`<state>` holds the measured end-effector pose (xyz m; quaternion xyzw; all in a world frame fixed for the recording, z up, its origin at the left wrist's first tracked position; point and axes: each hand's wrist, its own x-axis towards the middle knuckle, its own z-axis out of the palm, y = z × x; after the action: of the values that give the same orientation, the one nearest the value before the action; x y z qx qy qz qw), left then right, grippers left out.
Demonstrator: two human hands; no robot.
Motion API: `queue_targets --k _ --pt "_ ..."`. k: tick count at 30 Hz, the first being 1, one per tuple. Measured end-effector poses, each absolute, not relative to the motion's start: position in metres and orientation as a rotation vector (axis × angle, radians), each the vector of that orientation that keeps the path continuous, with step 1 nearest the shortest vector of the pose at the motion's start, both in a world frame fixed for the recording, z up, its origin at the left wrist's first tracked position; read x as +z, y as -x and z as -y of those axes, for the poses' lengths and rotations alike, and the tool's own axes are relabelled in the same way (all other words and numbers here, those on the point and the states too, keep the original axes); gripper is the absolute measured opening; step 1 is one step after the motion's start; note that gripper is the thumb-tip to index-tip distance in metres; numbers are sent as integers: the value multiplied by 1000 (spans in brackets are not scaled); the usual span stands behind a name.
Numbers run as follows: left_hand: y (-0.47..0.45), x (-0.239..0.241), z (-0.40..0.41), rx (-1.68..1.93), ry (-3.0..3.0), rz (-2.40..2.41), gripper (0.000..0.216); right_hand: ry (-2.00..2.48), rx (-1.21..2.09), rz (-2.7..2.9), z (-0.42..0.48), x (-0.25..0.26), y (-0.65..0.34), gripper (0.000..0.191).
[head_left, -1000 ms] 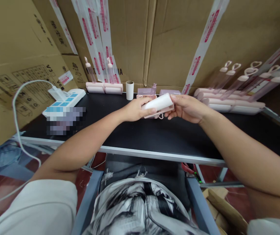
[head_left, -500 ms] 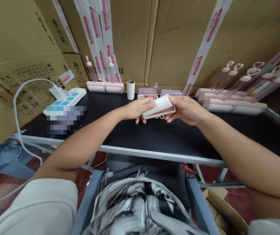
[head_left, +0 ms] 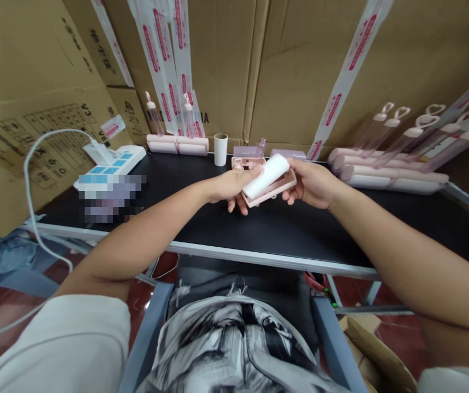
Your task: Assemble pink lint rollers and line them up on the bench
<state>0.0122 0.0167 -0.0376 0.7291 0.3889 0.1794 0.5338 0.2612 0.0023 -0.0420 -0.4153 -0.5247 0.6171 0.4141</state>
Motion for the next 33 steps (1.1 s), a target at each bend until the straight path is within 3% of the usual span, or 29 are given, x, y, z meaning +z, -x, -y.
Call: queue_targets --k 6,20,28,33 --pt "-13 -42 -22 375 -1654 -852 99 1015 1542 1279 -8 -50 -265 50" --pt "-6 -36 -27 320 -1681 -781 91 936 1696 1442 4 -39 -267 67" --pt "-6 -32 -28 387 -1808 -679 82 868 1725 1498 6 -32 -273 60" --pt "-6 -32 -26 385 -1835 -704 82 863 1703 1502 6 -32 -273 66"
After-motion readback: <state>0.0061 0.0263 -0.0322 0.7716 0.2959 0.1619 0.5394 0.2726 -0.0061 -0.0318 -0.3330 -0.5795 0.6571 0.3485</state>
